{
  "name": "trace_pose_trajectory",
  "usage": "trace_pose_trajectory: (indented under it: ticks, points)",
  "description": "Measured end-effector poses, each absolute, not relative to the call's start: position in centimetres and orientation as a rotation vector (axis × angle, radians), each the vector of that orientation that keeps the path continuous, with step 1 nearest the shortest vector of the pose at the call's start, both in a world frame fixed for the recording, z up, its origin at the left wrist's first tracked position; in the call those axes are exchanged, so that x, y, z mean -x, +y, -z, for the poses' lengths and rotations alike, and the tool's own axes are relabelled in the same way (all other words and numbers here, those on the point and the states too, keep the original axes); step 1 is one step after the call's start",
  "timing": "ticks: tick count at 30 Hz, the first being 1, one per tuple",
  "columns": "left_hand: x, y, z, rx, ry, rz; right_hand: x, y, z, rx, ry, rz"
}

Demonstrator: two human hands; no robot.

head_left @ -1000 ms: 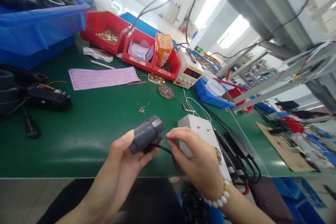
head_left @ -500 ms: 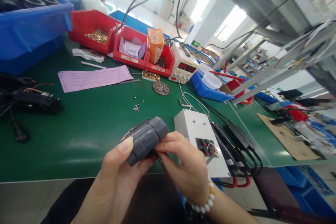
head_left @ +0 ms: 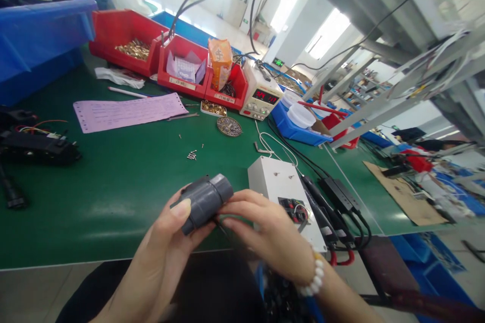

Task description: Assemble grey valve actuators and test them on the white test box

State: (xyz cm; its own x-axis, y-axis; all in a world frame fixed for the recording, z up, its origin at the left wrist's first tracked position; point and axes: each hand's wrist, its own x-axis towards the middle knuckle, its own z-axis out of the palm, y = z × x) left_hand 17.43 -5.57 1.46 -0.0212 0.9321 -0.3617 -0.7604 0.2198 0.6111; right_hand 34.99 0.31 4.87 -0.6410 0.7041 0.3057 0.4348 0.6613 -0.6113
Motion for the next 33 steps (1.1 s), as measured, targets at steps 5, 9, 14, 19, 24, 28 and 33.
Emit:
trace_pose_trajectory:
  ticks: [5,9,14,19,24,28,33]
  points:
    - [-16.8,-6.7,-0.9,-0.504,1.036,-1.393,-41.9,6.1,-7.3,1.411,-1.850,-0.592]
    - [-17.2,-7.6,-0.9,-0.577,1.099,-1.383,-44.4,9.7,-5.7,1.528,-1.924,-0.891]
    - [-17.9,-8.1,-0.4,-0.665,1.007,-1.439,-44.2,10.4,-3.8,1.564,-1.864,-0.968]
    - [-18.3,-8.3,-2.3,-0.621,1.109,-1.397,-44.3,9.5,-3.5,1.557,-1.800,-0.835]
    - [-18.4,-8.4,-2.7,-0.642,1.150,-1.350,-43.9,9.2,-3.3,1.531,-1.775,-0.770]
    - [-18.2,-8.4,-2.2,-0.611,1.150,-1.347,-43.8,9.3,-3.3,1.477,-1.714,-0.771]
    - [-17.3,-8.2,-0.7,-0.688,1.070,-1.316,-47.2,7.3,-4.5,1.447,-1.392,-0.483]
